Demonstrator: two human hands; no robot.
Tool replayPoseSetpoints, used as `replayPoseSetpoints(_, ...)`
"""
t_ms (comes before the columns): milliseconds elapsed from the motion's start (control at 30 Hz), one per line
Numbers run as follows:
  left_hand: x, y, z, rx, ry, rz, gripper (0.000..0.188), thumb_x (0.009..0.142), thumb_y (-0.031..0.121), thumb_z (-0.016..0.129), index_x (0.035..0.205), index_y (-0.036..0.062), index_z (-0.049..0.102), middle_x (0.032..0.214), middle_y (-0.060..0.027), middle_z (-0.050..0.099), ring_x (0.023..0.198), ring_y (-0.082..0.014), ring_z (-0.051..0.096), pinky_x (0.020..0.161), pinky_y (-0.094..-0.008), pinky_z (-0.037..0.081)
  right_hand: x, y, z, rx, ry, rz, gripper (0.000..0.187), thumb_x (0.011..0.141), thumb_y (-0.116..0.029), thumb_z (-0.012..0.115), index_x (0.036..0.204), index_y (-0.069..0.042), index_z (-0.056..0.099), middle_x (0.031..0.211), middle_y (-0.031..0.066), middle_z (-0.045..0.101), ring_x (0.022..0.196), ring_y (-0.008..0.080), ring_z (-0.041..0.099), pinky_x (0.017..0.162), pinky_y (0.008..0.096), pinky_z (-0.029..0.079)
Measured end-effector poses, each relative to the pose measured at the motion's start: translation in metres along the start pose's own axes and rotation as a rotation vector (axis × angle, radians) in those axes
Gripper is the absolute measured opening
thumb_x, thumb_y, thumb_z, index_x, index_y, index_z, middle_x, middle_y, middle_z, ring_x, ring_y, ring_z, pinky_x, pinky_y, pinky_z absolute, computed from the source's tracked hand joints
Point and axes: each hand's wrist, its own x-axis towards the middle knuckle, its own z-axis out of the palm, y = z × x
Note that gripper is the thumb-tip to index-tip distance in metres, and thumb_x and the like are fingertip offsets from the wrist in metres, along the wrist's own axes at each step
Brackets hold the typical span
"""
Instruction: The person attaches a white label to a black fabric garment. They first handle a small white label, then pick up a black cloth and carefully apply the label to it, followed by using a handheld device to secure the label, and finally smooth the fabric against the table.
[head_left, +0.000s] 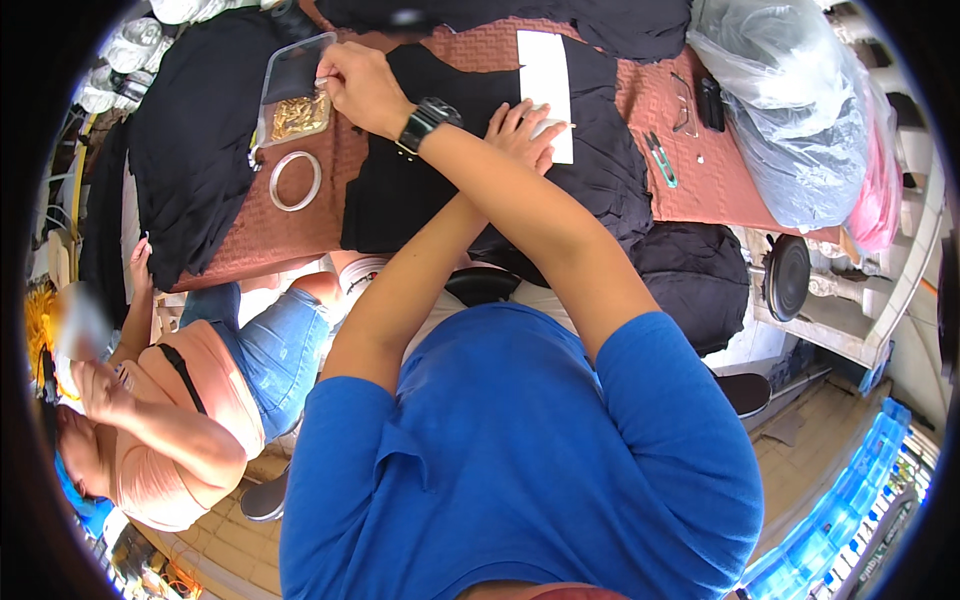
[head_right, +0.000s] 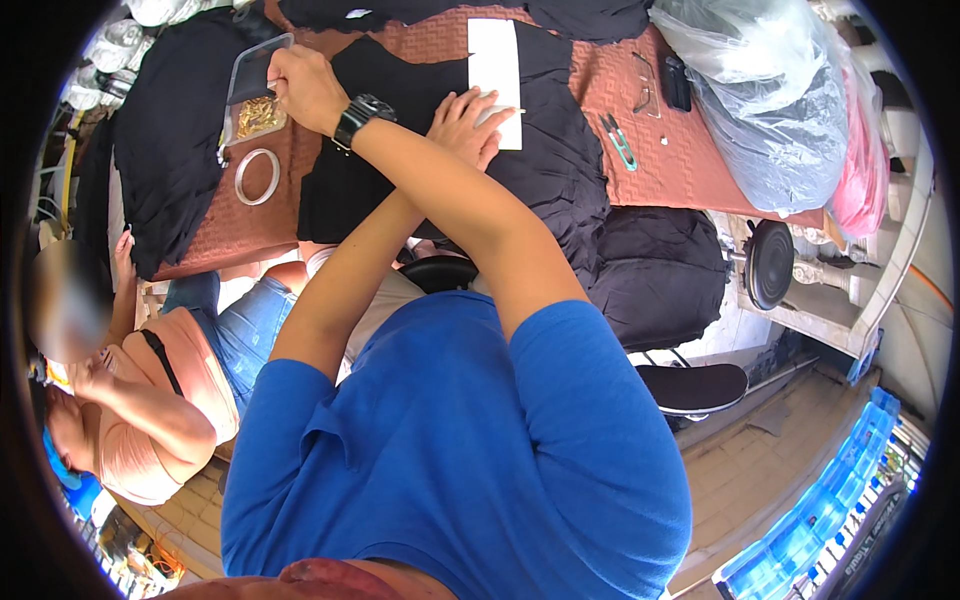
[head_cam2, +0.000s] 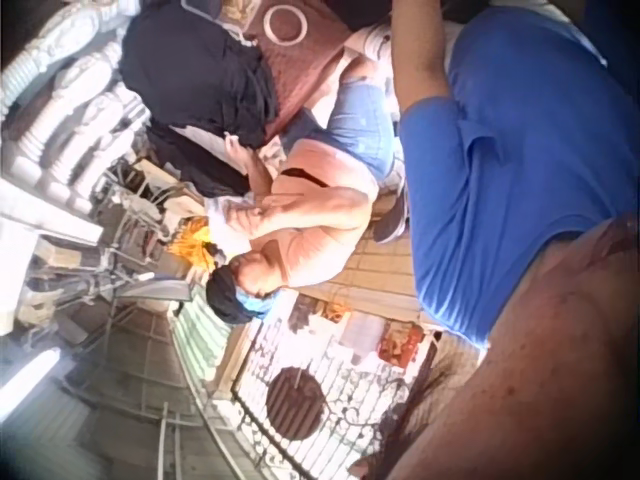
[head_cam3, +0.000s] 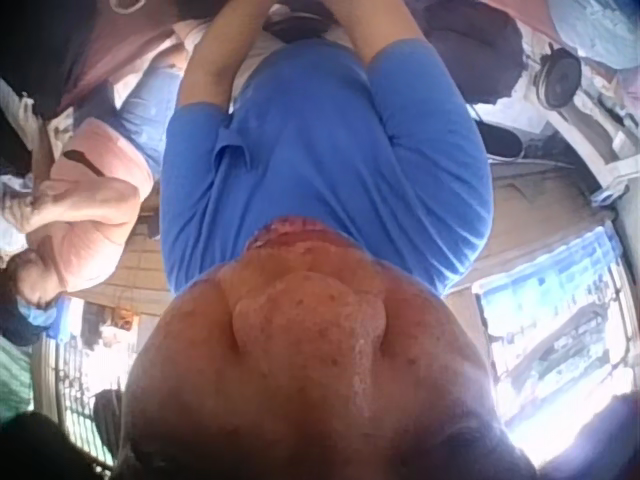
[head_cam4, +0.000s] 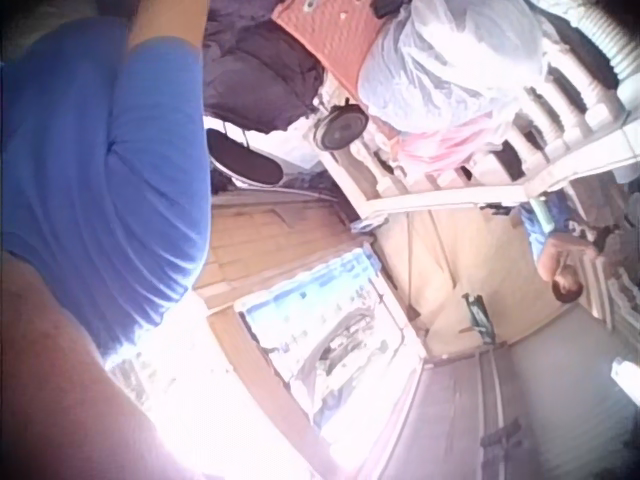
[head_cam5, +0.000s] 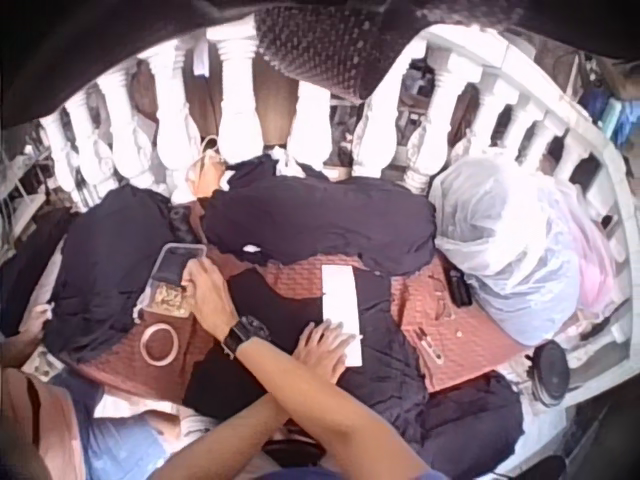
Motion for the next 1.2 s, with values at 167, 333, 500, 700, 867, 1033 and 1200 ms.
replayPoseSetpoints(167,-0.010,-0.008,0.009,-0.155,0.041,-0.006,0.047,0.093,0.026,0.059,0.139,0.0217,0.057,0.150,-0.0079,0.047,0.140,-0.0345,0.039,0.117,-0.0550,0.028,-0.023,-0.024,-0.091,0.096,0.007,0.252,0.014,0.088,-0.013,0.078,0.095,-0.004,0.071,0.086,0.0046,0.073,0.079,0.0104,0.068,0.071,0.0267,0.054)
replayPoseSetpoints(333,0.001,0.008,-0.015,0.039,-0.112,-0.074,0.043,0.095,0.028,0.059,0.137,0.0169,0.058,0.144,-0.0127,0.050,0.139,-0.0339,0.040,0.117,-0.0533,0.029,-0.068,0.011,-0.211,0.043,0.031,0.293,0.011,0.091,-0.011,0.074,0.099,-0.004,0.072,0.088,0.0025,0.073,0.080,0.0101,0.066,0.074,0.0249,0.053)
replayPoseSetpoints(500,0.002,0.008,-0.015,0.023,-0.080,-0.049,0.041,0.098,0.024,0.057,0.139,0.0217,0.055,0.145,-0.0068,0.048,0.139,-0.0322,0.040,0.118,-0.0531,0.030,-0.111,0.021,-0.282,-0.041,-0.032,0.646,0.012,0.087,-0.006,0.076,0.097,-0.001,0.070,0.088,0.0044,0.072,0.078,0.0091,0.066,0.072,0.0249,0.054)
replayPoseSetpoints(700,0.002,0.008,-0.015,0.024,-0.082,-0.049,0.041,0.098,0.024,0.056,0.140,0.0221,0.055,0.147,-0.0066,0.048,0.141,-0.0317,0.039,0.118,-0.0530,0.029,-0.134,0.024,-0.284,-0.341,-0.050,0.443,0.014,0.083,0.001,0.075,0.096,0.001,0.069,0.088,0.0096,0.070,0.077,0.0175,0.069,0.070,0.0287,0.056)
replayPoseSetpoints(867,0.003,0.010,-0.017,0.033,-0.100,-0.052,0.042,0.099,0.025,0.056,0.140,0.0224,0.055,0.147,-0.0060,0.047,0.141,-0.0311,0.039,0.118,-0.0525,0.029,-0.135,0.024,-0.280,-0.335,-0.031,0.427,0.014,0.082,0.003,0.074,0.095,0.001,0.068,0.089,0.0108,0.069,0.077,0.0191,0.070,0.069,0.0295,0.055)
replayPoseSetpoints(1033,0.003,0.010,-0.016,0.040,-0.099,-0.045,0.041,0.099,0.025,0.055,0.140,0.0223,0.055,0.147,-0.0060,0.048,0.141,-0.0309,0.039,0.118,-0.0524,0.029,-0.137,0.028,-0.285,-0.333,-0.045,0.451,0.014,0.083,0.003,0.074,0.096,0.001,0.069,0.091,0.0110,0.070,0.078,0.0190,0.070,0.069,0.0295,0.056)
replayPoseSetpoints(1200,0.003,0.010,-0.016,0.044,-0.095,-0.046,0.041,0.099,0.025,0.055,0.140,0.0221,0.055,0.146,-0.0061,0.048,0.140,-0.0309,0.039,0.118,-0.0527,0.029,-0.134,0.025,-0.285,-0.329,-0.073,0.445,0.014,0.084,0.002,0.074,0.097,0.001,0.069,0.091,0.0108,0.070,0.079,0.0190,0.070,0.071,0.0301,0.056)
